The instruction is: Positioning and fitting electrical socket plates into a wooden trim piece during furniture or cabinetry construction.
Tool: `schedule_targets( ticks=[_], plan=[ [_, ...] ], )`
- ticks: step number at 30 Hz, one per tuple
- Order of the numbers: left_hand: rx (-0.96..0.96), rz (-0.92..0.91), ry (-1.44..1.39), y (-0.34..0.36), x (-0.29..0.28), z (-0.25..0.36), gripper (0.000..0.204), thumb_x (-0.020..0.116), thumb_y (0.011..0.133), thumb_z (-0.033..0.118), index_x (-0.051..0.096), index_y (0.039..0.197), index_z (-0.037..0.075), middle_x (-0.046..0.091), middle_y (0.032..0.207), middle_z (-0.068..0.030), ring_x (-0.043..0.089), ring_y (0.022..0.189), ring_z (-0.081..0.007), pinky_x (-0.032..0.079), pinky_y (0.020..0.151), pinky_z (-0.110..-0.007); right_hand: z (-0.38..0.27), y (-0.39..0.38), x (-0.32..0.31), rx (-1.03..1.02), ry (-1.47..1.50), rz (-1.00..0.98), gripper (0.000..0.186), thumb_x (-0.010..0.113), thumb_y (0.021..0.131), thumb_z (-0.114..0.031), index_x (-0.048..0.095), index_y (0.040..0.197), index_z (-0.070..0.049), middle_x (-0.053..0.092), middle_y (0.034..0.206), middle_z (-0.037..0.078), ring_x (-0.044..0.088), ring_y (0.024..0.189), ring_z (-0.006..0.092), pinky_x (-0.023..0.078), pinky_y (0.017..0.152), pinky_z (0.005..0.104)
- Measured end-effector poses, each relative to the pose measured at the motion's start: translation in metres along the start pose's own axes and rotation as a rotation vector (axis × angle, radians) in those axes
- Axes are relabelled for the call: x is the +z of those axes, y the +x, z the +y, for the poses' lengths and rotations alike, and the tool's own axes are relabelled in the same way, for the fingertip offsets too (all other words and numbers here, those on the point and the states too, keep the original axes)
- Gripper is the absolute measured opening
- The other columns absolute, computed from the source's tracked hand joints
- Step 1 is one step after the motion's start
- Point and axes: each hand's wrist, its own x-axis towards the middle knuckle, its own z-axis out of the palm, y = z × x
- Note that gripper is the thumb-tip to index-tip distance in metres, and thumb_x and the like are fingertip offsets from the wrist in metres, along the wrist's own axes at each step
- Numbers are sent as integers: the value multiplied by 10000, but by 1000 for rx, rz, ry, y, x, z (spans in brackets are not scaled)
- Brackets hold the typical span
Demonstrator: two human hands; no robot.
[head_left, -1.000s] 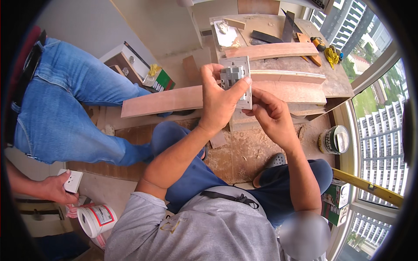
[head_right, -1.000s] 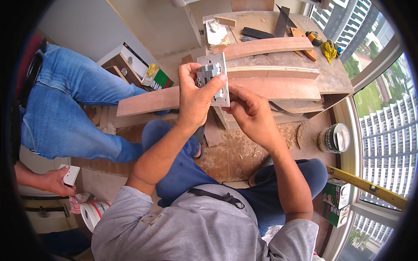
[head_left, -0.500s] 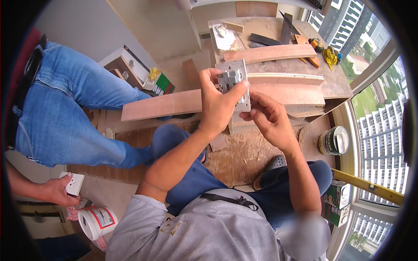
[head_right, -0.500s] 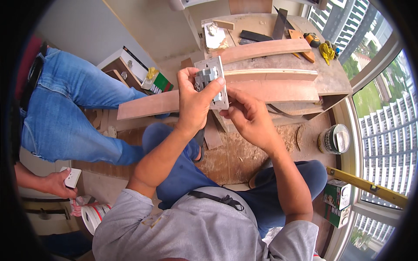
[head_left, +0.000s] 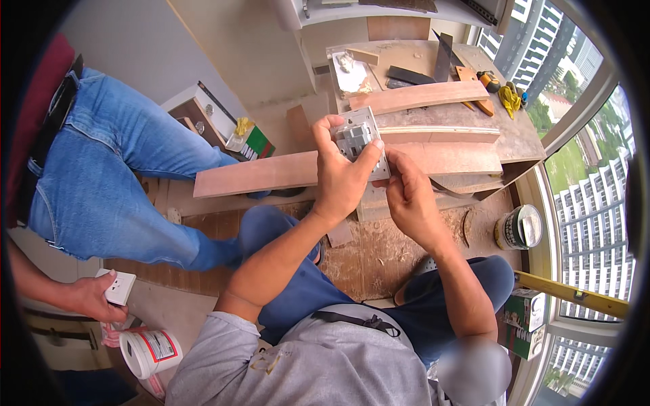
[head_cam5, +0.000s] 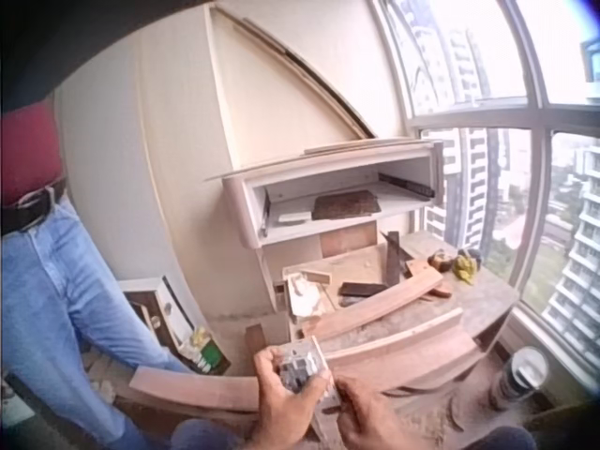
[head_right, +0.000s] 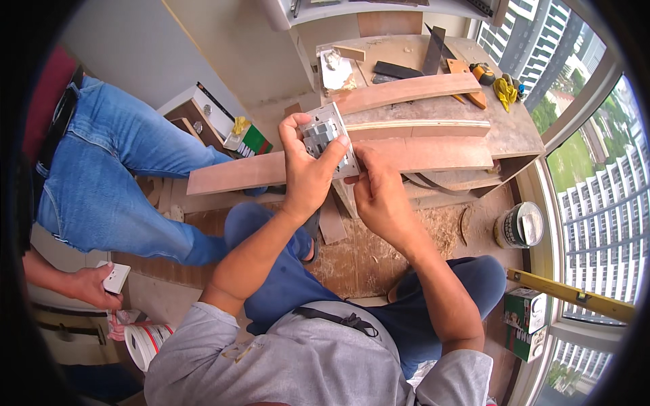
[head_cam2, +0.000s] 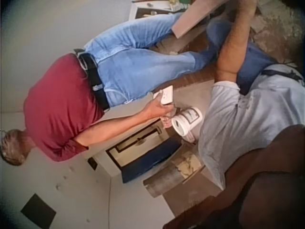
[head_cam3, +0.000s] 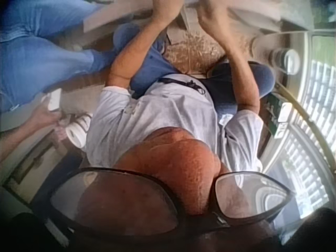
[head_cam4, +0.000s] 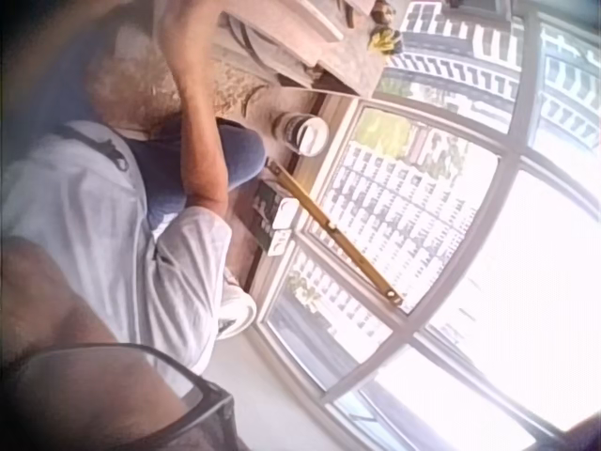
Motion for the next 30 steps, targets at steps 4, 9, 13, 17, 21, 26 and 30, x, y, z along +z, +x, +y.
schedule_targets(
  ticks=[4, 9, 13, 17, 21, 26, 30],
  plan=[
    [-1, -37, -7, -4, 0, 0, 545, 722, 943, 58, 324, 1313, 102, 566, 1120, -87, 603, 956, -122, 544, 813, -291, 0, -4, 6, -26, 3, 48, 494, 419, 873, 163, 509, 1345, 53, 641, 1135, 277, 709, 1023, 378, 610, 849, 411],
    [-93, -83, -218, -1, 1, -2, 527, 698, 960, 42, 322, 1320, 127, 569, 1124, -72, 589, 967, -103, 536, 819, -277, -3, -2, 0, -56, -93, 18, 506, 425, 855, 165, 488, 1344, 52, 625, 1144, 300, 687, 1005, 430, 589, 853, 464],
    [-126, -102, -281, 1, 0, -7, 527, 691, 964, 27, 324, 1325, 140, 567, 1127, -57, 589, 974, -98, 539, 830, -275, -1, -4, -2, -50, -100, 25, 508, 455, 853, 152, 471, 1352, 57, 622, 1129, 298, 659, 1015, 467, 558, 888, 503],
    [-178, -87, -411, 2, 4, 1, 527, 701, 958, 37, 316, 1306, 131, 580, 1109, -82, 618, 942, -118, 555, 793, -291, 5, -5, -3, -216, -336, 89, 533, 424, 874, 150, 489, 1389, 29, 629, 1189, 249, 694, 1017, 332, 587, 844, 405],
    [-279, -47, -542, -1, 8, 1, 548, 727, 921, -12, 353, 1279, 169, 569, 1140, -53, 613, 999, -126, 563, 852, -319, -6, -4, -8, -71, -269, 48, 521, 482, 852, 142, 504, 1361, 34, 621, 1165, 267, 656, 1057, 411, 559, 878, 444],
    [-315, 19, -563, 0, 12, 8, 550, 727, 930, 3, 340, 1288, 159, 569, 1149, -74, 617, 981, -127, 567, 835, -325, -14, 0, -7, -170, -290, 87, 527, 495, 836, 130, 506, 1356, 48, 619, 1121, 286, 615, 1039, 478, 520, 901, 492],
    [-295, 97, -585, -1, 18, 3, 546, 767, 930, 46, 356, 1274, 147, 574, 1131, -65, 623, 971, -133, 555, 856, -325, -8, 4, -12, -212, -364, 81, 478, 505, 886, 108, 528, 1358, 43, 622, 1100, 273, 644, 1009, 451, 530, 868, 490]
  ],
)
